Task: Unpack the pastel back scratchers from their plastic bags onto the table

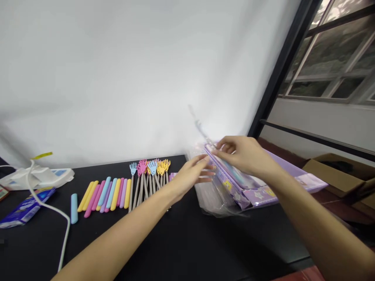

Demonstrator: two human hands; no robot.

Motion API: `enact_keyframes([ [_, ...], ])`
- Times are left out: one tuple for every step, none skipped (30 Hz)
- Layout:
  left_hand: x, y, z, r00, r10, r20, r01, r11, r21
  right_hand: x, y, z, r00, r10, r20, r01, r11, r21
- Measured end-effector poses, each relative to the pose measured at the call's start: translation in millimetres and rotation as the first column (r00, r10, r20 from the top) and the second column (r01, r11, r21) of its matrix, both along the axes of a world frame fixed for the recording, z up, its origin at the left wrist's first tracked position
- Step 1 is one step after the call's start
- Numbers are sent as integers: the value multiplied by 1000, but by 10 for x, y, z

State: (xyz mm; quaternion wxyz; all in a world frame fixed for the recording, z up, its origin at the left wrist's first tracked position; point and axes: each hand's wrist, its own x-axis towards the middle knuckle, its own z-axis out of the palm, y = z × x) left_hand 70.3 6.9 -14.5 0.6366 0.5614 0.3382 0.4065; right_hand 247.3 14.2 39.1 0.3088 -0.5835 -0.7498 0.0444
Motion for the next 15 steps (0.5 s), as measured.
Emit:
enact_keyframes([
  [-72, -12, 27, 988, -6, 153, 28, 989, -144, -157, -30, 14, 996, 76, -44, -76, 997, -10],
  [-157, -22, 49, 967, 18, 256, 45, 970, -238, -313, -43, 5, 983, 153, -104, -156, 988, -20],
  [-254, -29, 64, 951, 61, 303, 31, 956, -291, -461, -42, -19, 954, 246, -174, -258, 965, -54],
  [-361, -33, 73, 945, 120, 304, -19, 949, -316, -597, -32, -54, 908, 334, -253, -366, 926, -93],
  [-477, -32, 74, 942, 185, 280, -89, 942, -322, -717, -18, -93, 865, 387, -321, -441, 890, -114],
  [-598, -28, 68, 935, 251, 250, -166, 934, -318, -820, -4, -132, 832, 410, -375, -481, 868, -119],
  [-720, -21, 55, 921, 317, 225, -240, 920, -310, -907, 6, -170, 815, 412, -407, -491, 865, -108],
  [-839, -14, 37, 902, 375, 214, -305, 903, -302, -978, 9, -207, 816, 405, -412, -480, 872, -93],
  [-952, -8, 14, 882, 420, 214, -351, 888, -296, -1037, 7, -244, 827, 401, -395, -466, 881, -83],
  [-1055, -5, -14, 863, 452, 225, -382, 876, -293, -1086, -1, -281, 841, 405, -357, -461, 884, -83],
  [-1143, -6, -45, 847, 473, 244, -402, 869, -287, -1127, -12, -320, 860, 414, -300, -457, 885, -90],
  [-1216, -12, -79, 833, 485, 267, -415, 866, -278, -1163, -23, -361, 879, 417, -231, -447, 889, -99],
  [-1273, -23, -114, 825, 484, 292, -417, 870, -264, -1195, -33, -403, 898, 408, -162, -427, 899, -101],
  [-1313, -37, -148, 820, 478, 316, -412, 875, -254, -1224, -41, -445, 915, 390, -103, -400, 912, -95],
  [-1339, -52, -178, 817, 470, 335, -404, 880, -249, -1251, -45, -485, 926, 370, -67, -375, 923, -86],
])
